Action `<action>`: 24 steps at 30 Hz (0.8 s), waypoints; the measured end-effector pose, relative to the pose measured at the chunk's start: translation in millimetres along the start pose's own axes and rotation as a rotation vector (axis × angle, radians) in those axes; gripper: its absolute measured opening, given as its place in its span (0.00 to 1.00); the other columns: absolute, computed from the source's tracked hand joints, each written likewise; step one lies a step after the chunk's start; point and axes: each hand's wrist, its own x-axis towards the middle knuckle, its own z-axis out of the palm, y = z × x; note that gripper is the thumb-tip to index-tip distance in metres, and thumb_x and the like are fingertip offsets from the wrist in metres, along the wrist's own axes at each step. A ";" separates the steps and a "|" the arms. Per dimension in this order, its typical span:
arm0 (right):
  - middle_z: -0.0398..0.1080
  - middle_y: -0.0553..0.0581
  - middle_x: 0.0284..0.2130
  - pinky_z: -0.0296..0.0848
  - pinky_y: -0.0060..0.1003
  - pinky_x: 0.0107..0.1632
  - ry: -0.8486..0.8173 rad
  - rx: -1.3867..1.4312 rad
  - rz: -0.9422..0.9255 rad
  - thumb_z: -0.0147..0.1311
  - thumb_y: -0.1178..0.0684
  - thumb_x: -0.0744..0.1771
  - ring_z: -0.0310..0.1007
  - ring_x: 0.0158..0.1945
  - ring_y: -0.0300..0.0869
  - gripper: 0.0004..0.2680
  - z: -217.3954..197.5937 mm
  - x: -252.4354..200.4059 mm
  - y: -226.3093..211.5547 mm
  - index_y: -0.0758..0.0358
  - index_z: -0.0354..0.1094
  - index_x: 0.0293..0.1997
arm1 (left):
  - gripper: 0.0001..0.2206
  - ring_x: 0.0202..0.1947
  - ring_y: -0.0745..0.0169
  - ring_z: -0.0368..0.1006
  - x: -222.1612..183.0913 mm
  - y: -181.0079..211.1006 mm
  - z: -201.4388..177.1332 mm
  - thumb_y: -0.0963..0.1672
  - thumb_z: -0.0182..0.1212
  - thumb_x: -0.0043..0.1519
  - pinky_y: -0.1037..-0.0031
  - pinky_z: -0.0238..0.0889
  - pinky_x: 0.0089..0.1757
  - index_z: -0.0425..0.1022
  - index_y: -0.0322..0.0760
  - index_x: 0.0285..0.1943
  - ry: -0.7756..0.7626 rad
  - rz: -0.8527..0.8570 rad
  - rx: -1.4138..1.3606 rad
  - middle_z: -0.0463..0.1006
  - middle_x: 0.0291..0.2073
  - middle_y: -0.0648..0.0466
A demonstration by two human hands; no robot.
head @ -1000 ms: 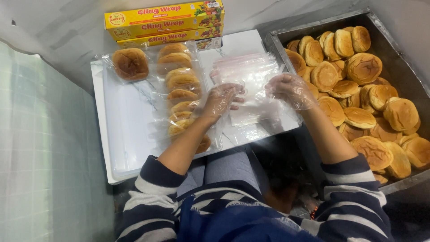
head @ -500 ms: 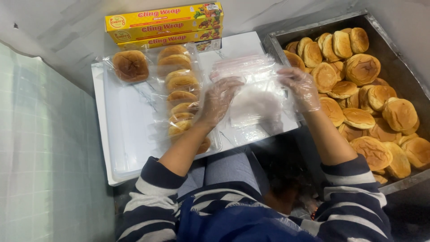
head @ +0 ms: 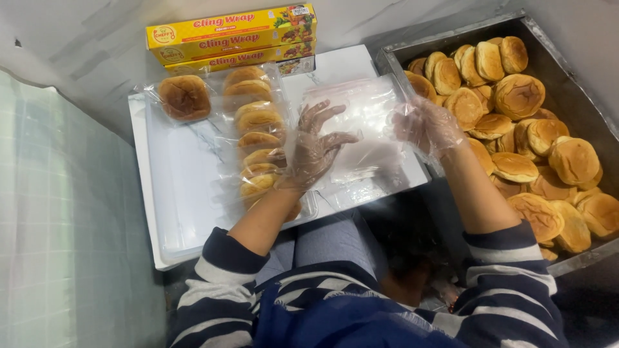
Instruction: Packing burger buns into plastic sleeves from a large metal tray in a bakery production area.
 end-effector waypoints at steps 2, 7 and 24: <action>0.68 0.61 0.33 0.72 0.47 0.38 -0.159 0.011 0.003 0.46 0.35 0.59 0.71 0.34 0.47 0.21 -6.2 -7.1 -5.2 0.66 0.65 0.40 | 0.07 0.59 0.60 0.49 -2.3 -5.6 2.7 0.44 0.58 0.52 0.62 0.30 0.58 0.75 0.60 0.32 -0.009 0.011 0.025 0.63 0.51 0.61; 0.65 0.58 0.26 0.73 0.43 0.34 -0.157 -0.037 -0.112 0.46 0.54 0.59 0.69 0.27 0.44 0.10 15.1 -23.4 -18.2 0.68 0.64 0.39 | 0.07 0.59 0.61 0.49 -3.6 -9.9 4.8 0.44 0.59 0.51 0.63 0.30 0.58 0.75 0.61 0.33 -0.013 0.039 0.075 0.62 0.52 0.61; 0.61 0.62 0.31 0.72 0.36 0.27 -0.155 -0.176 -0.301 0.52 0.65 0.59 0.66 0.29 0.43 0.08 11.9 -22.8 -5.1 0.73 0.60 0.37 | 0.21 0.50 0.48 0.65 14.1 13.0 -6.0 0.50 0.47 0.58 0.58 0.56 0.50 0.57 0.36 0.58 -0.162 -0.840 -1.062 0.65 0.51 0.41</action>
